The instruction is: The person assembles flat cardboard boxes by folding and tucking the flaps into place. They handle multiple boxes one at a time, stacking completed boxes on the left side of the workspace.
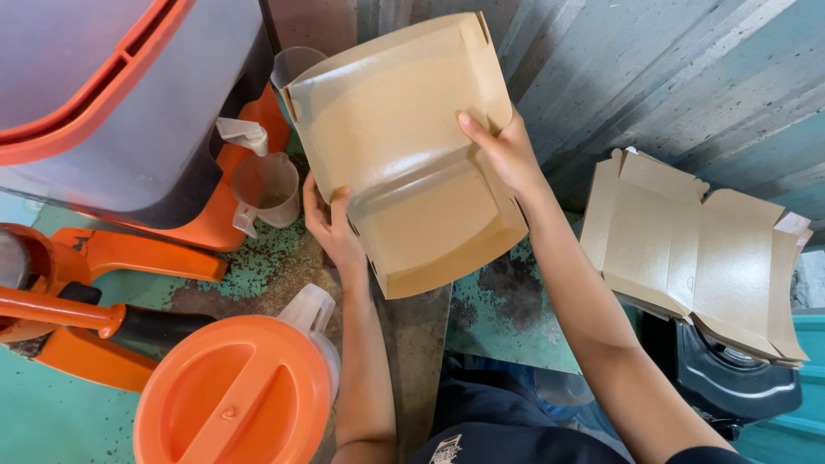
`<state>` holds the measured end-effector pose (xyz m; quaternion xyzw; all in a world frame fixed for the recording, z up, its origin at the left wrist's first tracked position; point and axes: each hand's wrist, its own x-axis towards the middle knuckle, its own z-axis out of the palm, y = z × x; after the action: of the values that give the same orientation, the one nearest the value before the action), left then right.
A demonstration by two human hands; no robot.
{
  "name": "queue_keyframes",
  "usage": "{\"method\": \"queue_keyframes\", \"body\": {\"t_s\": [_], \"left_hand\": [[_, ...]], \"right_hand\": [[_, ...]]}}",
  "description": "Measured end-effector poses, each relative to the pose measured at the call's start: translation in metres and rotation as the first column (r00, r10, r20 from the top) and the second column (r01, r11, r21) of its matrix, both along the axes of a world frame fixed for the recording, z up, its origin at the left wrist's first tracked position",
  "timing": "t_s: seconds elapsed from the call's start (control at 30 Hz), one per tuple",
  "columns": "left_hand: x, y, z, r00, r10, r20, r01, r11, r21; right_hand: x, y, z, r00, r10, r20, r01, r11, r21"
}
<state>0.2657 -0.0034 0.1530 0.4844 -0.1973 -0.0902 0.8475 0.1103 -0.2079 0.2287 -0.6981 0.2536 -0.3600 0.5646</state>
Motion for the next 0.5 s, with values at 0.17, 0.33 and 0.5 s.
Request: {"method": "queue_keyframes", "body": {"t_s": [0.17,0.33,0.5], "left_hand": [[0.007,0.008,-0.007,0.981,0.134,0.143,-0.108,0.978,-0.177],[0.024,-0.003,-0.037,0.933,-0.033,-0.359,0.015,0.998,-0.054],[0.03,-0.009,-0.057,0.95,-0.043,-0.308,0.021,0.997,-0.077]], "right_hand": [[0.028,-0.023,-0.014,0.995,-0.05,0.086,0.05,0.999,0.007],[0.038,-0.025,-0.056,0.997,-0.023,0.07,0.017,0.996,0.083],[0.031,-0.019,-0.073,0.996,0.037,0.084,-0.037,0.999,-0.002]]}}
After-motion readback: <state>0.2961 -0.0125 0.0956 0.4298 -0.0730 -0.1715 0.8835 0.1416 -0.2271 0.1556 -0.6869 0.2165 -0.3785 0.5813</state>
